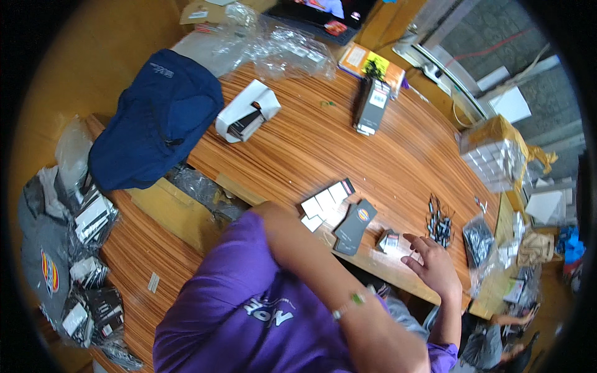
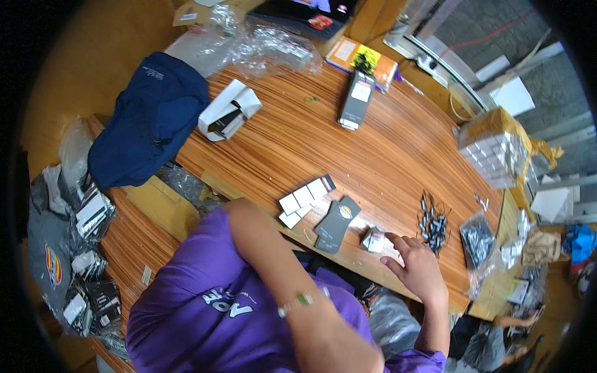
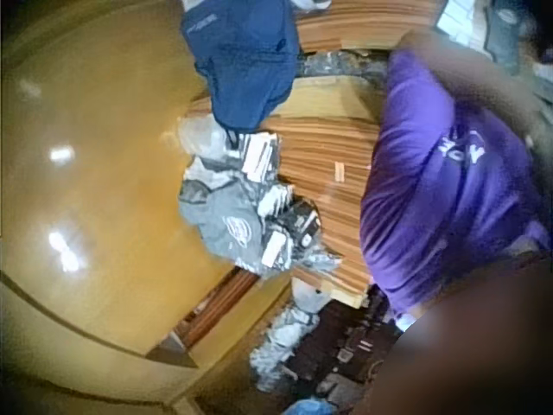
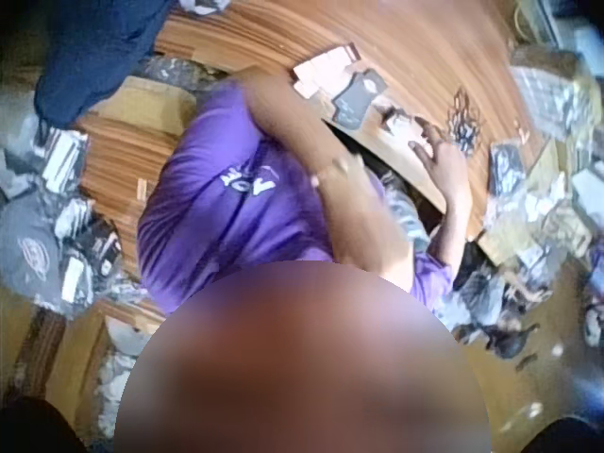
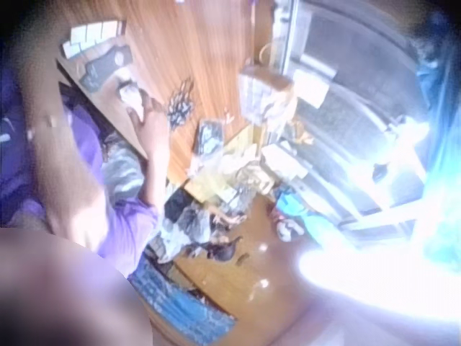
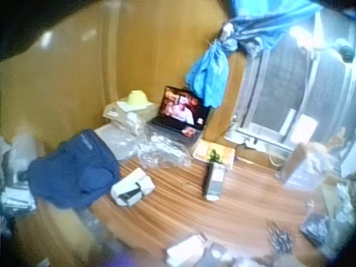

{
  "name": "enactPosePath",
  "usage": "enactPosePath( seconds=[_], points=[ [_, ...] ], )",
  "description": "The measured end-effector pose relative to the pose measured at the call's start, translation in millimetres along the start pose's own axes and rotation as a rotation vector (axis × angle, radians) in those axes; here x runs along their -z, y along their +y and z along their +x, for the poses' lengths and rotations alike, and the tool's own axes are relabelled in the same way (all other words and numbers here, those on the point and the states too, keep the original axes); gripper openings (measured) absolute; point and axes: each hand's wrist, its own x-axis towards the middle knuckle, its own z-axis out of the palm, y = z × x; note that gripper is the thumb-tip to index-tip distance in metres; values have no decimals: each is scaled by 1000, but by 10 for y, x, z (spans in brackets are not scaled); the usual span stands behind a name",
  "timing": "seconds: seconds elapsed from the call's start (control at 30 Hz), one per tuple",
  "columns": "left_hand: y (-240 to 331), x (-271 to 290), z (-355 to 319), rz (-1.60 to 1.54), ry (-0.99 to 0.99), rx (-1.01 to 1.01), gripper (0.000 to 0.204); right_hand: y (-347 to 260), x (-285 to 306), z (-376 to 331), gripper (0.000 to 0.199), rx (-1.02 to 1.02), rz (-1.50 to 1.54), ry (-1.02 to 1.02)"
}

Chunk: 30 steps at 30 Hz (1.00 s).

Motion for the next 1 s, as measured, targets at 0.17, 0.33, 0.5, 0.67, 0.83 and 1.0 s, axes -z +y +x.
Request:
enactPosePath(
  seconds=[0.17, 0.33, 0.5, 0.67, 0.83, 1.0],
  points=[
    [-72, 730, -1276, 1171, 410, 516, 20, -34, 12, 282, 40, 289, 173, 57],
    [553, 789, -2317, 1253, 722, 1714, 23, 49, -357, 389, 40, 379, 496, -10],
    [448, 762, -2804, 1722, 701, 1673, 27, 26, -452, 424, 43, 372, 745, 130],
    [410, 980, -2987, 1477, 796, 1773, 25, 144, -324, 235, 40, 290, 651, 220],
    [504, 1068, -3062, 1385, 848, 1787, 28, 277, -404, 4, 40, 202, 689, 292],
    [599, 1115, -2950, 1283, 984, 1807, 30, 274, -446, -62, 41, 220, 655, 236]
  ],
)
